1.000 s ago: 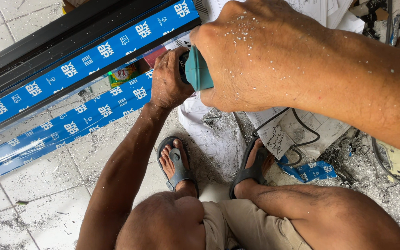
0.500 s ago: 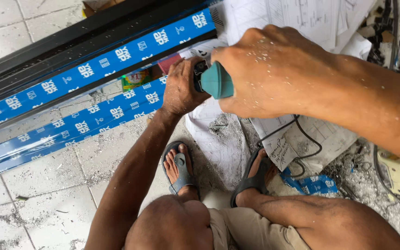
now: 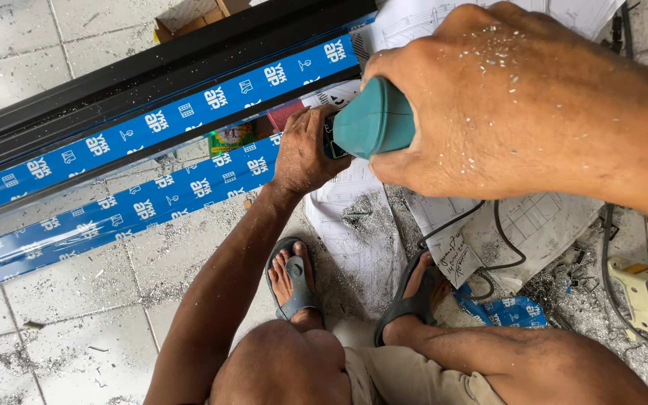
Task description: The person uses a drill to make holes in metal window frames, adjusts the position of the frames, and applies small components to the ends by hand.
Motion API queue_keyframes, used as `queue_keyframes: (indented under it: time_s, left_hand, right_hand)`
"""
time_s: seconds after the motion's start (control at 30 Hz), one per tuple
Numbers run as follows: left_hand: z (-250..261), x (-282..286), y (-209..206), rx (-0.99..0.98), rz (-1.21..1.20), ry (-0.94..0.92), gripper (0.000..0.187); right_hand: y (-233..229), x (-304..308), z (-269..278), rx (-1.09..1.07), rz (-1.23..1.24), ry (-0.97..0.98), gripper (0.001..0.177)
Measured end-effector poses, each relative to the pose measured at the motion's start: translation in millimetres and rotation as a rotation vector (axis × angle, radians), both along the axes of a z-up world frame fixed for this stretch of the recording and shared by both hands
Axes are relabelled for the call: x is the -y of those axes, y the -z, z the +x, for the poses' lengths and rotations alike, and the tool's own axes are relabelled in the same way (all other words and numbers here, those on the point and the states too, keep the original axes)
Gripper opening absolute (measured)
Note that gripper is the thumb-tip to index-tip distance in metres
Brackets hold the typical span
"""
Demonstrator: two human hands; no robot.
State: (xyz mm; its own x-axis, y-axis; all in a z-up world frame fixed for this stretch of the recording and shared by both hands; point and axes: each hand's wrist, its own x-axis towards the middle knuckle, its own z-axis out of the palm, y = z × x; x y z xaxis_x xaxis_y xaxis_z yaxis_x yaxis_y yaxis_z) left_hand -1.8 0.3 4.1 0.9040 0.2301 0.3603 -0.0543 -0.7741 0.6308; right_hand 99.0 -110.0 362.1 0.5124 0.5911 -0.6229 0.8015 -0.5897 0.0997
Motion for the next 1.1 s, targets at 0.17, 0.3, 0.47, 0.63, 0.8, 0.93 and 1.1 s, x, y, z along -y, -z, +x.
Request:
queue_keyframes:
  time_s: [0.17,0.3,0.47,0.63,0.8,0.93,1.1]
  left_hand:
    - [-0.3,0.4,1.4,-0.003,-0.002,-0.004,0.089]
    - [-0.1,0.8,4.5,-0.041,-0.026,-0.027,0.094]
    - [-0.8,0.9,4.8,-0.053,-0.031,-0.034,0.094]
    - [-0.4,0.2,14.0,-0.063,-0.009,-0.045,0.098]
    - [-0.6,-0.3,19.0,-0.048,0.001,-0.044,0.101]
    - [-0.4,0.4,18.8,-0.050,0.008,-0.041,0.104]
    - [-0.3,0.2,17.8,-0.036,0.011,-0.047,0.100]
  right_hand:
    - [13.5,-1.0,4.1,0.008,0.110,-0.045,0.027]
    - [20.3,-6.9,7.8,0.011,0.116,-0.081,0.031]
    - [17.1,-12.2,3.9,-0.011,0.075,-0.038,0.027]
    - [9.2,-15.6,1.0,-0.021,0.004,0.045,0.025]
    - [10.1,-16.8,1.1,-0.001,0.060,-0.004,0.028]
    - [14.2,-18.0,1.5,-0.016,0.040,-0.007,0.031]
    - [24.5,-18.8,2.6,-0.012,0.054,-0.019,0.033]
